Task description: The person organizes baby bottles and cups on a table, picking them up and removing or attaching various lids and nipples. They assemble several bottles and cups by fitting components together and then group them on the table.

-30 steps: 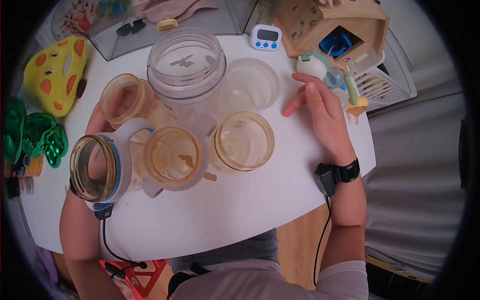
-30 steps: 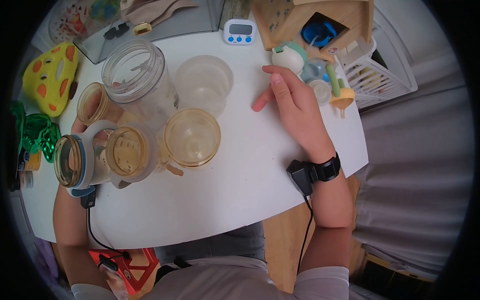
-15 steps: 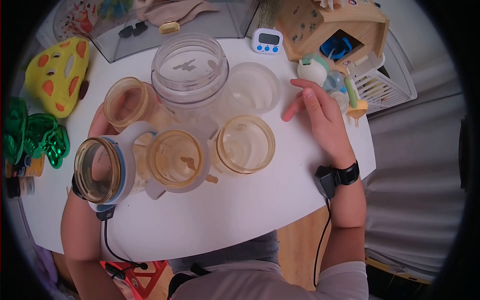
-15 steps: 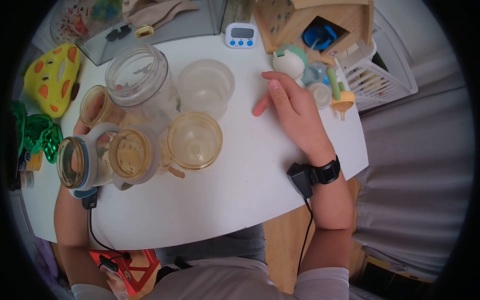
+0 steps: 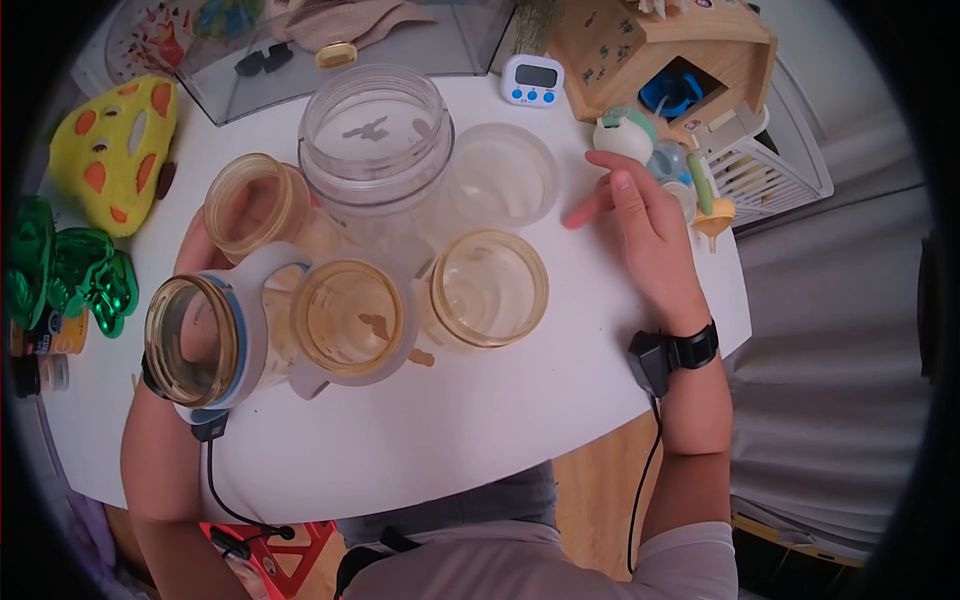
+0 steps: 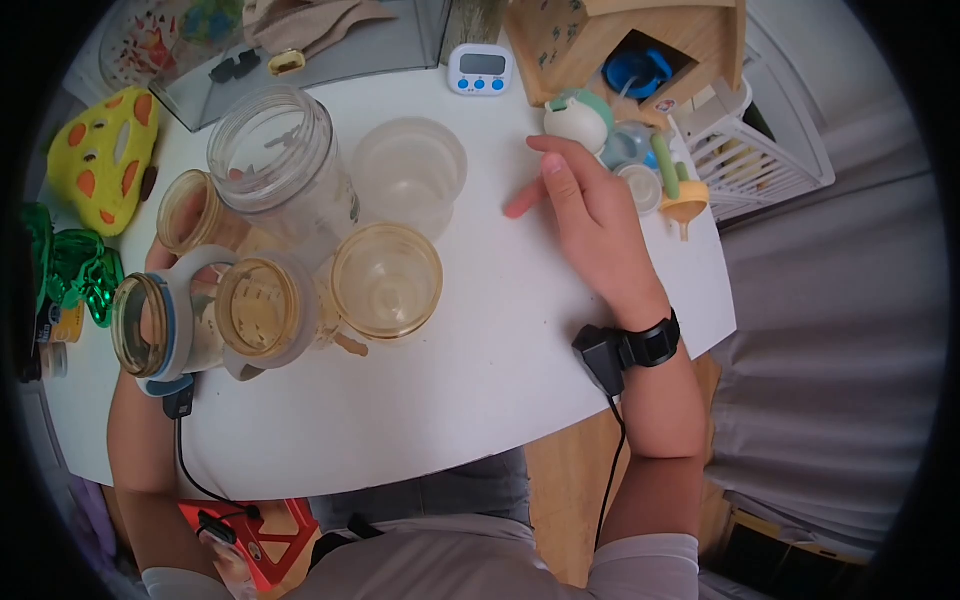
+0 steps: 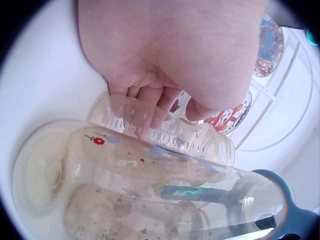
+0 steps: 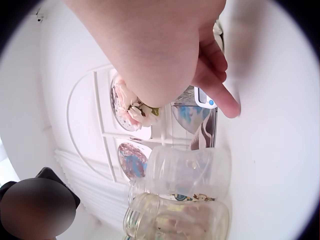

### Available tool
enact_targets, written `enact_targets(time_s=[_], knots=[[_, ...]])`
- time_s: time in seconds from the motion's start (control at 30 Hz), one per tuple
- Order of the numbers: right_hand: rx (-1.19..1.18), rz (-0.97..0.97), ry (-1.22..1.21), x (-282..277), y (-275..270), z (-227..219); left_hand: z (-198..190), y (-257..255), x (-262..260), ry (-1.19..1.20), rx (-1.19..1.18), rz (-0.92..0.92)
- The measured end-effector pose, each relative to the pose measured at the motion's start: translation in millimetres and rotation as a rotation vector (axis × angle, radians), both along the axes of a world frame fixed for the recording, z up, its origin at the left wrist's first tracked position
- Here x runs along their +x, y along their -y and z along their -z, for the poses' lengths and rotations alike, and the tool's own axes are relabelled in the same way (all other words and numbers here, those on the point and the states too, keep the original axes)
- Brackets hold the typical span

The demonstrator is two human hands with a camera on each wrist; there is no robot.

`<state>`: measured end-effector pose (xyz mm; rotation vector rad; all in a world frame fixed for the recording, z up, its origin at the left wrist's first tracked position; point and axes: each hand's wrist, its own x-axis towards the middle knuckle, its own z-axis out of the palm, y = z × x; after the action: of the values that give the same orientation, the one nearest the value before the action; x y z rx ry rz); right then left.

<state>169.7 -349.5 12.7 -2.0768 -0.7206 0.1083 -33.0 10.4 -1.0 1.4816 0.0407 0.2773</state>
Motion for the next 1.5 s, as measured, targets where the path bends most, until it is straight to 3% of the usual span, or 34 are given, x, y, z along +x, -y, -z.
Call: enact_targets(time_s=[0.07, 0.13, 0.2, 0.27, 0.37, 0.4, 0.47, 0.6, 0.67, 0.8, 0.9, 0.97, 1.0, 1.07, 1.17, 1.4, 1.47, 1.5], knots=[[0.011, 0.007, 0.046, 1.6, -0.6, 2.3, -10.6, -3.5, 5.9, -0.19, -0.496, 0.11], [0.026, 0.016, 0.098, 1.9, 0.6, 2.1, -6.0, -2.2, 4.0, -0.171, -0.421, 0.097], [-0.024, 0.042, -0.046, 2.1, 1.8, -0.2, 0.5, -1.5, 0.2, -0.13, -0.267, 0.064], [-0.018, 0.045, -0.032, 1.8, 1.1, -1.3, 2.8, -2.1, -1.7, -0.086, -0.115, 0.029], [-0.024, 0.018, -0.022, 3.6, 1.8, -0.2, -4.1, 3.9, 2.1, -0.187, -0.088, -0.088], [-0.035, -0.011, -0.026, 3.9, 2.2, 0.8, -2.2, 0.8, 2.8, -0.189, -0.088, -0.088], [-0.001, 0.039, 0.003, 0.6, -1.5, -1.3, 3.4, -7.7, 3.4, 0.065, -0.246, 0.222], [-0.01, 0.074, 0.007, 4.2, 0.8, 3.2, 2.3, -5.1, 1.3, -0.078, -0.443, 0.114], [0.044, 0.011, -0.003, 1.3, 0.4, -3.9, -2.4, -0.7, -0.8, -0.16, -0.034, -0.032], [0.103, -0.186, -0.041, -2.9, 2.9, -11.4, 0.7, -2.3, -0.1, -0.089, -0.023, -0.045], [0.097, -0.168, -0.104, -2.9, 6.8, -8.9, -10.1, -5.4, 2.3, -0.195, -0.228, 0.058], [0.072, -0.166, -0.125, -4.7, 6.3, -9.0, -9.9, -5.4, 2.1, -0.23, -0.694, 0.019], [0.048, -0.168, -0.146, -5.2, 5.2, -9.5, -7.1, -2.5, 1.7, -0.227, -0.692, 0.019], [0.0, -0.144, -0.116, -5.9, 3.4, -10.8, 1.0, 4.3, 0.5, -0.044, -0.281, -0.057], [-0.039, -0.094, -0.101, -4.8, 4.6, -12.2, 2.5, -1.7, 1.5, 0.041, -0.215, 0.077], [-0.007, -0.138, -0.051, -5.3, 3.5, -6.7, 2.2, -5.3, 2.9, -0.156, -0.479, -0.01], [-0.016, -0.134, -0.055, -5.2, 3.0, -8.4, 1.7, -4.9, -1.3, -0.149, -0.018, -0.002], [-0.028, -0.127, -0.064, -5.1, 3.1, -8.3, 2.5, -4.6, -0.6, -0.148, -0.018, -0.004]])
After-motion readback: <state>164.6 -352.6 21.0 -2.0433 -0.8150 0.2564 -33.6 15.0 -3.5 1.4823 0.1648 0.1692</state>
